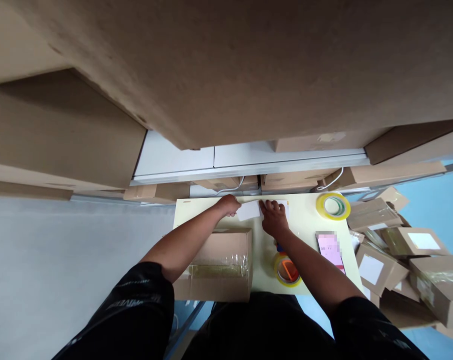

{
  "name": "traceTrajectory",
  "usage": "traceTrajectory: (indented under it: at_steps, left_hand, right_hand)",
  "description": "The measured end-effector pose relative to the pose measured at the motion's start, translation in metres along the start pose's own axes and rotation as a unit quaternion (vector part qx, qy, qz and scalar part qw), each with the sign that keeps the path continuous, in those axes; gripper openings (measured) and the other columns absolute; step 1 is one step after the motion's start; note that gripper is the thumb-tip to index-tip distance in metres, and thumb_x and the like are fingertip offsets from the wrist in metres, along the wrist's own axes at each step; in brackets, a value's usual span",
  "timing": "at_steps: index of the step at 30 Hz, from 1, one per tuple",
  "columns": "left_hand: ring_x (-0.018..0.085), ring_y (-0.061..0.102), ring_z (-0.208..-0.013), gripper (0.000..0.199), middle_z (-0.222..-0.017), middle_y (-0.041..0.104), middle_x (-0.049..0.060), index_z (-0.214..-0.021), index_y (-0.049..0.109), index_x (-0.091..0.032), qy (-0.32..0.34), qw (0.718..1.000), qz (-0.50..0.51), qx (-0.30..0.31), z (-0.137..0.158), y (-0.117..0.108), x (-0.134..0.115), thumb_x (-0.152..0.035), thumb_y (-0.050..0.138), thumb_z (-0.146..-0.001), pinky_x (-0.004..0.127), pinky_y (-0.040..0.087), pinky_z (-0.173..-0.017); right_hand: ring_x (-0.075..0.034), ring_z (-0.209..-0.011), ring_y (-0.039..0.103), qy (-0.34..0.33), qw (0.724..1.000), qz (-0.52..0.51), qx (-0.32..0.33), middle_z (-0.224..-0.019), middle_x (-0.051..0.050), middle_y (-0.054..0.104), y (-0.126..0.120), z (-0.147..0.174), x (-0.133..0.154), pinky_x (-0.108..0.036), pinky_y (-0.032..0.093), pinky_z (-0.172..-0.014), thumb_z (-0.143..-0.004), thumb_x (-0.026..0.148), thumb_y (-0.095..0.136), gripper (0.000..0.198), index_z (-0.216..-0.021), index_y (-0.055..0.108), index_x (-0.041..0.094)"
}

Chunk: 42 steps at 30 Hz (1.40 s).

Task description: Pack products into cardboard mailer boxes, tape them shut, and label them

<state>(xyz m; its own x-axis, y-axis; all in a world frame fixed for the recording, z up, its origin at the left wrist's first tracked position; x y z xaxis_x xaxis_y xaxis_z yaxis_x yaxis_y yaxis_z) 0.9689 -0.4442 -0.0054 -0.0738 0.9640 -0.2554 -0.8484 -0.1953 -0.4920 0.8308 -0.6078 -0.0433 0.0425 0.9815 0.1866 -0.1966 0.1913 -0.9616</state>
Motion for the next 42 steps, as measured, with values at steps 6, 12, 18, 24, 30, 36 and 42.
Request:
traceTrajectory:
  at_steps: [6, 12, 18, 24, 30, 36, 42]
  left_hand:
    - [0.016, 0.067, -0.056, 0.017, -0.077, 0.077, 0.012, -0.076, 0.069, -0.013, -0.025, 0.997, -0.069, 0.034, 0.002, 0.004, -0.002, -0.027, 0.065, -0.084, 0.024, 0.052, -0.056]
    - [0.025, 0.071, -0.067, 0.011, -0.069, 0.074, 0.015, -0.071, 0.071, -0.012, -0.037, 0.985, -0.164, 0.027, 0.006, -0.010, 0.006, -0.022, 0.072, -0.073, 0.031, 0.056, -0.068]
    - [0.035, 0.070, -0.102, 0.019, -0.108, 0.075, 0.023, -0.092, 0.074, -0.011, -0.003, 0.973, -0.209, -0.097, 0.047, -0.045, 0.019, -0.023, 0.068, -0.078, 0.038, 0.053, -0.084]
    - [0.022, 0.067, -0.082, 0.029, -0.086, 0.075, 0.005, -0.090, 0.073, -0.021, 0.193, 0.956, -0.002, -0.220, 0.128, -0.054, 0.029, -0.040, 0.052, -0.095, 0.029, 0.047, -0.072]
    - [0.016, 0.062, -0.064, 0.038, -0.068, 0.068, 0.000, -0.086, 0.066, -0.018, 0.255, 0.886, 0.326, -0.208, 0.188, -0.033, 0.045, -0.056, 0.063, -0.089, 0.026, 0.045, -0.063]
    - [0.018, 0.070, -0.069, 0.046, -0.077, 0.072, 0.003, -0.092, 0.065, -0.016, 0.288, 0.786, 0.518, -0.173, 0.231, -0.002, 0.055, -0.059, 0.077, -0.079, 0.029, 0.054, -0.066]
    - [0.016, 0.068, -0.064, 0.042, -0.072, 0.069, 0.001, -0.087, 0.067, -0.016, 0.303, 0.771, 0.535, -0.167, 0.264, 0.028, 0.085, -0.056, 0.078, -0.079, 0.027, 0.053, -0.064]
  right_hand:
    - [-0.037, -0.124, 0.040, 0.008, 1.000, -0.009, 0.000, -0.142, -0.019, 0.053, -0.001, -0.004, -0.002, -0.050, 0.029, -0.101, -0.084, 0.018, 0.052, 0.076, -0.159, 0.039, 0.017]
    - [-0.037, -0.124, 0.041, 0.008, 1.000, -0.005, 0.001, -0.139, -0.019, 0.054, -0.001, -0.006, -0.002, -0.050, 0.030, -0.100, -0.084, 0.016, 0.053, 0.075, -0.158, 0.040, 0.017]
    - [-0.037, -0.126, 0.040, 0.009, 1.000, 0.013, 0.005, -0.141, -0.020, 0.052, -0.001, -0.003, 0.001, -0.050, 0.028, -0.103, -0.086, 0.014, 0.051, 0.075, -0.160, 0.037, 0.014]
    - [-0.036, -0.126, 0.044, 0.027, 0.999, -0.022, 0.017, -0.142, -0.021, 0.053, -0.023, -0.004, -0.002, -0.048, 0.034, -0.105, -0.081, 0.017, 0.056, 0.076, -0.155, 0.042, 0.007]
    - [-0.031, -0.111, 0.061, 0.102, 0.895, -0.424, -0.096, -0.120, -0.015, 0.070, -0.087, 0.027, 0.014, -0.047, 0.046, -0.101, -0.093, 0.042, 0.055, 0.041, -0.121, 0.071, 0.017]
    - [-0.021, -0.073, 0.067, 0.113, 0.611, -0.783, 0.015, -0.085, -0.006, 0.075, -0.136, 0.065, 0.105, -0.035, 0.052, -0.071, -0.076, 0.064, 0.078, 0.049, -0.093, 0.073, 0.019]
    - [-0.021, -0.066, 0.067, 0.092, 0.547, -0.831, -0.034, -0.082, -0.004, 0.078, -0.179, 0.075, 0.157, -0.033, 0.052, -0.063, -0.067, 0.050, 0.090, 0.050, -0.100, 0.072, 0.018]
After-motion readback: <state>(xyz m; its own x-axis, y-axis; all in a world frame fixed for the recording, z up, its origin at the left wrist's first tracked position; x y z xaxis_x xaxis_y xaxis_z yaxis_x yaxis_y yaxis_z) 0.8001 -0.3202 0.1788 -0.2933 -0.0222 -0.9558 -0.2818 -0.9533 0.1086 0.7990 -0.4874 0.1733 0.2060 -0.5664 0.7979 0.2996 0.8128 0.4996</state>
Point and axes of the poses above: each hand's wrist, its own z-axis away from the middle knuckle, its own y-axis out of the palm, x = y × z, the point moved 4 cm from there along -z, towards the middle knuckle
